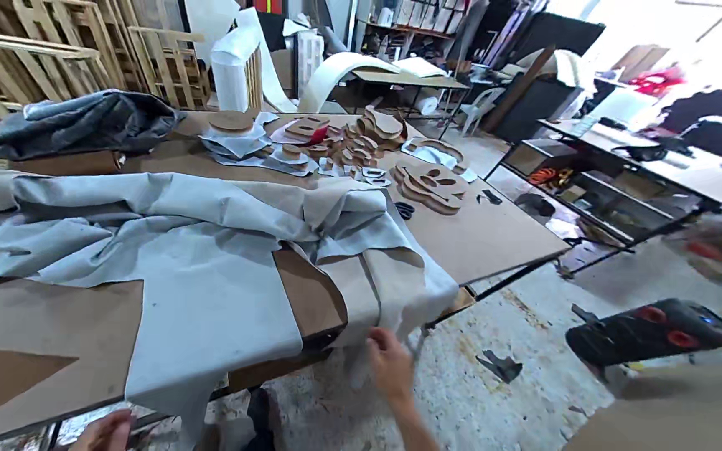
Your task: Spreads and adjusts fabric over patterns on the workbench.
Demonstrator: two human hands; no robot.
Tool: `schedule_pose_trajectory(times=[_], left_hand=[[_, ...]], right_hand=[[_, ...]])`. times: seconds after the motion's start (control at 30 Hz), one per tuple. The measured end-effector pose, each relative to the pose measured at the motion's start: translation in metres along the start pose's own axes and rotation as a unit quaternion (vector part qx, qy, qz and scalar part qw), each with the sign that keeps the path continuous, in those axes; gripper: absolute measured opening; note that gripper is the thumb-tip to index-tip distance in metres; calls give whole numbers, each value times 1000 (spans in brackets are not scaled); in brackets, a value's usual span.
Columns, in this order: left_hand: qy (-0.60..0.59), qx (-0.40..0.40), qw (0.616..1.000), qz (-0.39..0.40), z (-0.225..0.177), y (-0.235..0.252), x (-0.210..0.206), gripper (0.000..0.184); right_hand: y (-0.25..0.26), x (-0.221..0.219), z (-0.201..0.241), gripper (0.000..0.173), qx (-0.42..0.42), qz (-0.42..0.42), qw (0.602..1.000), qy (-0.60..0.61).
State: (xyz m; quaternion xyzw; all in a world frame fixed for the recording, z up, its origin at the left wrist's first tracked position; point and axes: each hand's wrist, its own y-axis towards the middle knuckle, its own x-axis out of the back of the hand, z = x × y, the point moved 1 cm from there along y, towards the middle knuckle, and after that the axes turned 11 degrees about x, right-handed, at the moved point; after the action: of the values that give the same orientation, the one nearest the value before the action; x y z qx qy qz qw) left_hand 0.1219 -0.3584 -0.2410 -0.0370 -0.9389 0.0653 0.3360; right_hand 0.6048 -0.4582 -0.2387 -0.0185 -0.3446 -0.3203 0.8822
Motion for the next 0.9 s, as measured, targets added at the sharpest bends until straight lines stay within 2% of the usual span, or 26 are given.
schedule_pose_trajectory(times=[0.1, 0.2, 0.23, 0.3, 0.33, 0.37, 0.43, 0.47, 0.5, 0.63, 0.7, 0.73, 0.77, 0.8, 0.83, 0.87, 0.9], left_hand=[[-6, -100, 994, -40, -53, 61, -2, 32], [2, -184, 981, -56, -114, 136, -25, 38], [11, -194, 980, -38, -134, 160, -39, 40], [77, -159, 984, 28, -172, 199, -75, 45], [125, -135, 982, 47, -185, 211, -97, 53], [170, -119, 977, 47, -190, 217, -121, 63], [231, -136, 963, -3, -183, 219, -164, 78], [261, -153, 953, -30, -175, 216, -177, 81], [281, -169, 944, -46, -170, 212, -183, 81], [315, -197, 927, -45, -145, 183, -171, 80], [330, -201, 922, -36, -134, 166, -159, 79], [336, -204, 919, -24, -130, 154, -153, 78], [342, -205, 917, -8, -126, 142, -148, 78], [350, -204, 914, 8, -123, 130, -144, 78], [358, -199, 912, 18, -120, 116, -139, 78], [368, -190, 910, 24, -118, 101, -135, 79], [376, -181, 909, 21, -116, 88, -134, 80]], right_hand=[[69, 40, -5, 39, -28, -112, 989, -89], [121, 63, -13, 70, -83, -118, 979, -142], [134, 65, -18, 81, -104, -98, 978, -153], [155, 59, -31, 95, -144, -52, 970, -190], [162, 54, -35, 93, -160, -33, 962, -217], [166, 49, -39, 83, -166, -25, 955, -243], [174, 47, -47, 46, -154, -28, 950, -269], [178, 52, -50, 33, -144, -29, 953, -266], [181, 63, -52, 28, -135, -33, 959, -248], [212, 152, -69, 36, -113, -110, 981, -110], [236, 185, -82, 33, -113, -80, 990, -35], [242, 193, -87, 32, -108, -26, 994, -22], [248, 191, -89, 34, -93, 47, 994, -26], [252, 180, -90, 46, -75, 117, 989, -43], [253, 161, -92, 66, -70, 180, 979, -70], [251, 139, -94, 83, -65, 211, 970, -102], [247, 120, -97, 89, -52, 208, 968, -134]])
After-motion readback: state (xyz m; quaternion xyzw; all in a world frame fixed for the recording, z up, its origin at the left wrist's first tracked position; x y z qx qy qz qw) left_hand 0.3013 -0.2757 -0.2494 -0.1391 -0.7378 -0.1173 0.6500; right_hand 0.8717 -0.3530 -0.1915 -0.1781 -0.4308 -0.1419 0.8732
